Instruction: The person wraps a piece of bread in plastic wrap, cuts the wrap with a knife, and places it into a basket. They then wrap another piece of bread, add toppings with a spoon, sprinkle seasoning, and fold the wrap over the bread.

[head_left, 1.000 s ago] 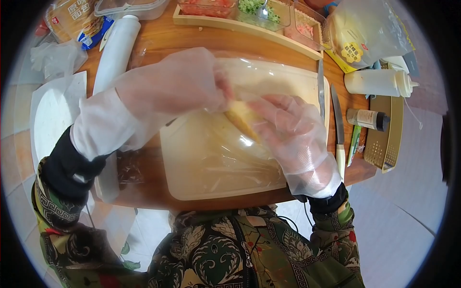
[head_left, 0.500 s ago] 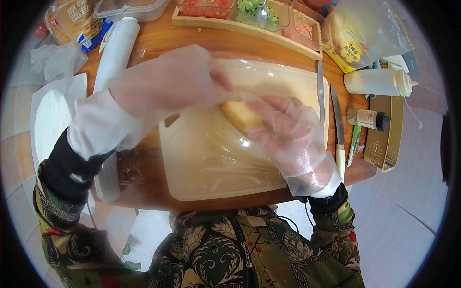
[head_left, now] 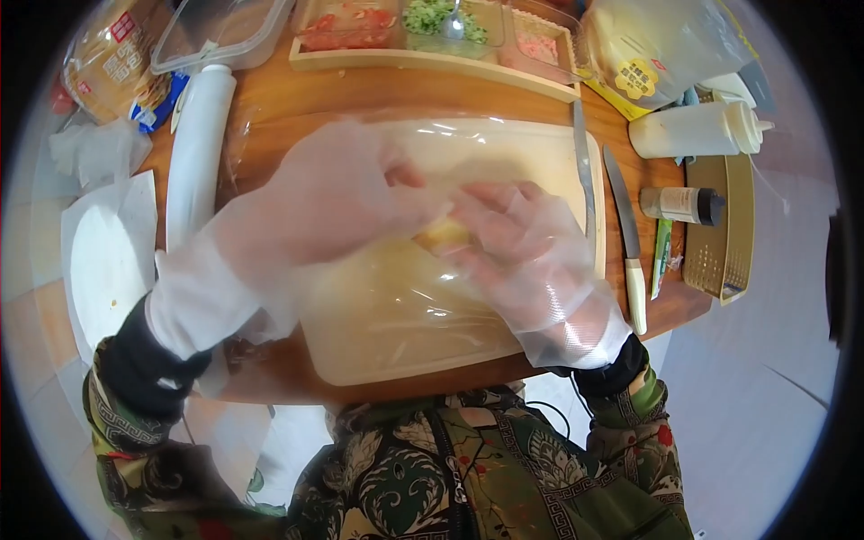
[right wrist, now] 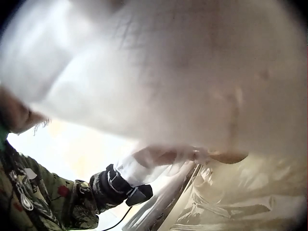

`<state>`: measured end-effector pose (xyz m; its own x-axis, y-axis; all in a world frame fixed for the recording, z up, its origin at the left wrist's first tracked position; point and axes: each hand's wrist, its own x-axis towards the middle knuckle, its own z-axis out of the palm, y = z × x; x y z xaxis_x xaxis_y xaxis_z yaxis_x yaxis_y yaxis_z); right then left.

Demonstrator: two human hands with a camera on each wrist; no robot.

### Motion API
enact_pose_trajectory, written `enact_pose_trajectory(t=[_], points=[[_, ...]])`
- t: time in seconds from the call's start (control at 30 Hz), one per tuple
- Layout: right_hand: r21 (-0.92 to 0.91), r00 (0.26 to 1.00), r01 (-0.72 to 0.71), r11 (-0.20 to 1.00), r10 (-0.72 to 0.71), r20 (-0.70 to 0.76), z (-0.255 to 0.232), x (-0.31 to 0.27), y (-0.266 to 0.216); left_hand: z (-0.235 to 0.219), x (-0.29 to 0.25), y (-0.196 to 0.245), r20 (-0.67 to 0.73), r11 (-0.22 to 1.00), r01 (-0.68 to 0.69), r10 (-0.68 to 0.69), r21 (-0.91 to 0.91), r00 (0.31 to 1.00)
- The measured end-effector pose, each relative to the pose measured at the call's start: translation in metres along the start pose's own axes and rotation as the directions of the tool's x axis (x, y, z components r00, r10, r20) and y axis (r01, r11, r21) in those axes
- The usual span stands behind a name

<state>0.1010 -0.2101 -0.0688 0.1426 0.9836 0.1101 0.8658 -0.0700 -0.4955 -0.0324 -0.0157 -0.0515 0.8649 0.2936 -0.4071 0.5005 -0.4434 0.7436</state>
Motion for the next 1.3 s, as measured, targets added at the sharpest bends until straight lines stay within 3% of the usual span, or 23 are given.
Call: enact_pose_trajectory(t=[0.13,0.2,0.23,0.3,0.33,0.43,0.5,0.53,0.6,0.7,0.83,0.9,1.3], points=[[0.08,0.995,0.046,0.996,-0.039,-0.087,0.008,-0.005,0.009,0.002,-0.001,0.009,0.012,0.999,0.026,-0.025,-0.037,1.0],[-0.016,0.972,0.184,0.983,-0.185,-0.143,0.009,-0.005,0.011,0.004,-0.001,0.011,-0.037,0.998,0.026,-0.028,-0.064,0.999],[-0.014,0.973,0.171,0.985,-0.171,-0.156,0.007,-0.005,0.007,0.003,-0.001,0.013,-0.025,0.998,0.022,-0.024,-0.051,0.999],[0.079,0.995,-0.021,0.997,0.028,-0.097,-0.001,-0.003,-0.002,0.001,0.0,0.016,0.03,0.994,0.111,-0.112,0.019,0.993],[0.085,0.993,-0.032,0.996,0.041,-0.107,0.001,-0.004,0.002,0.001,0.001,0.016,0.042,0.994,0.108,-0.11,0.032,0.993],[0.017,0.975,-0.093,0.996,0.094,-0.199,0.001,-0.012,0.014,0.002,0.001,0.019,0.026,0.993,0.104,-0.106,0.052,0.994],[0.119,0.919,-0.144,0.982,0.178,-0.353,-0.007,-0.017,0.015,0.001,0.001,0.027,0.03,0.982,0.169,-0.172,0.081,0.985],[0.124,0.915,-0.152,0.981,0.187,-0.358,-0.013,-0.019,0.016,0.001,0.001,0.028,0.038,0.982,0.166,-0.17,0.09,0.985],[0.087,0.98,0.09,0.992,-0.073,-0.185,-0.021,-0.023,0.019,0.002,0.001,0.029,0.021,0.982,0.172,-0.175,0.083,0.984],[0.183,0.978,0.003,0.983,0.036,-0.207,-0.005,-0.022,0.006,0.003,0.0,0.033,-0.026,0.968,0.243,-0.242,0.059,0.97],[0.25,0.984,-0.021,0.968,0.063,-0.164,0.002,-0.018,0.002,0.004,-0.001,0.034,-0.036,0.948,0.317,-0.317,-0.005,0.948],[0.083,0.979,-0.003,0.997,0.019,-0.201,0.001,-0.015,-0.001,0.004,-0.001,0.036,-0.036,0.938,0.345,-0.344,0.025,0.938],[-0.011,0.965,-0.028,1.0,0.024,-0.263,0.013,-0.019,-0.004,0.008,-0.003,0.032,-0.016,0.949,0.296,-0.3,-0.104,0.954]])
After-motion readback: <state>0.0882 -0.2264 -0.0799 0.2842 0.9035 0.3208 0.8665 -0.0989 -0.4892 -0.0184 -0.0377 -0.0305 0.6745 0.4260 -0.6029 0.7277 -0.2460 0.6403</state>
